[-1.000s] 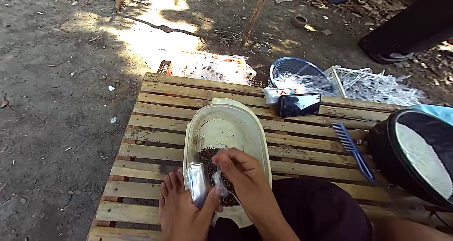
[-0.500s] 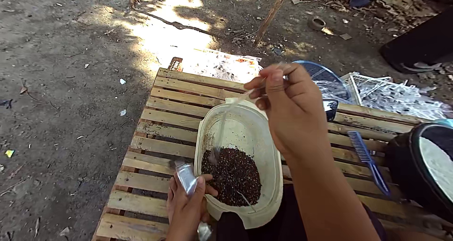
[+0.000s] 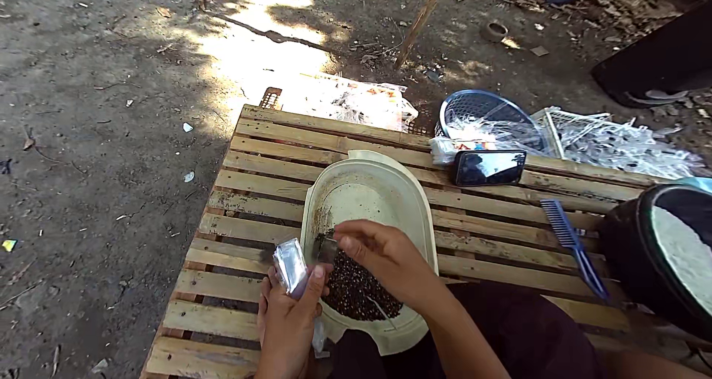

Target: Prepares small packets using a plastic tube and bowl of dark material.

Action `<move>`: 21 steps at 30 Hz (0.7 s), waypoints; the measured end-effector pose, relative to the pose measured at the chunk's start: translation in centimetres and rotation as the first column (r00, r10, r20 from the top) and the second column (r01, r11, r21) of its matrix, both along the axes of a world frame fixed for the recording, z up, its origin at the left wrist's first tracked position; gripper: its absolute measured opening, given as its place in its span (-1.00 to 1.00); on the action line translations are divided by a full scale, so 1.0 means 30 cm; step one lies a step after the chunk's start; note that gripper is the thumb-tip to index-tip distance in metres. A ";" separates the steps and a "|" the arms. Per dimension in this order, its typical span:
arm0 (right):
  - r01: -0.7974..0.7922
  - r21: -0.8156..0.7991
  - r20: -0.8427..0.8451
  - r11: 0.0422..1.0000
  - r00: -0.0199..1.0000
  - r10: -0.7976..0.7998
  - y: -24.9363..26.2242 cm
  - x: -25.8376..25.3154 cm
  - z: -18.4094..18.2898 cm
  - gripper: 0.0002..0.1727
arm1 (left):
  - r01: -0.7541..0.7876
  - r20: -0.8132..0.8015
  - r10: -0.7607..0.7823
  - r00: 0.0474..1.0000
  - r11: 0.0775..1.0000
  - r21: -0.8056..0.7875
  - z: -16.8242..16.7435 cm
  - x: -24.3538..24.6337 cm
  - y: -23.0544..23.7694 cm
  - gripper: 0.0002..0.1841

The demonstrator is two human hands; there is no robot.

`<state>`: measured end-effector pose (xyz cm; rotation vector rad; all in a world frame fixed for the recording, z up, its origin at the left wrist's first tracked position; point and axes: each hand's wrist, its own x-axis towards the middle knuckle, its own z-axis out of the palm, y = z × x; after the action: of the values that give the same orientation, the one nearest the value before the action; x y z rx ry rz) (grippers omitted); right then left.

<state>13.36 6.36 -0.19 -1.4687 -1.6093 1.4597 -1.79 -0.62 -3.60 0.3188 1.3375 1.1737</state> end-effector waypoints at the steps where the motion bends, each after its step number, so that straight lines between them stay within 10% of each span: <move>1: -0.010 0.012 -0.042 1.000 0.999 0.011 -0.022 0.000 -0.023 -0.63 | 0.025 -0.043 -0.024 0.999 0.999 0.039 -0.009 0.002 -0.003 -0.91; 5: 0.172 0.197 -0.131 0.965 0.980 -0.148 -0.084 -0.019 -0.080 -0.85 | 0.159 -0.180 -0.131 0.975 0.975 0.152 -0.041 0.007 -0.017 -0.99; 11: 0.329 0.287 0.012 0.900 0.938 -0.347 -0.132 -0.021 -0.085 -0.65 | 0.327 -0.344 -0.261 0.902 0.933 0.150 -0.026 0.008 -0.026 -0.79; 16: 0.230 0.377 -0.078 0.897 0.973 -0.216 -0.145 0.010 -0.108 -0.75 | 0.461 -0.487 -0.326 0.810 0.868 0.186 -0.074 -0.022 -0.048 -0.77; 21: 0.051 0.271 -0.109 0.961 0.994 -0.022 -0.166 0.132 -0.116 -0.67 | 0.255 -0.220 -0.224 0.950 0.958 0.127 -0.037 -0.025 -0.041 -0.74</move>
<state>17.31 1.37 -3.66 -1.2387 -1.6353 1.2158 -2.55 -1.83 -4.72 0.7112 1.3417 1.0604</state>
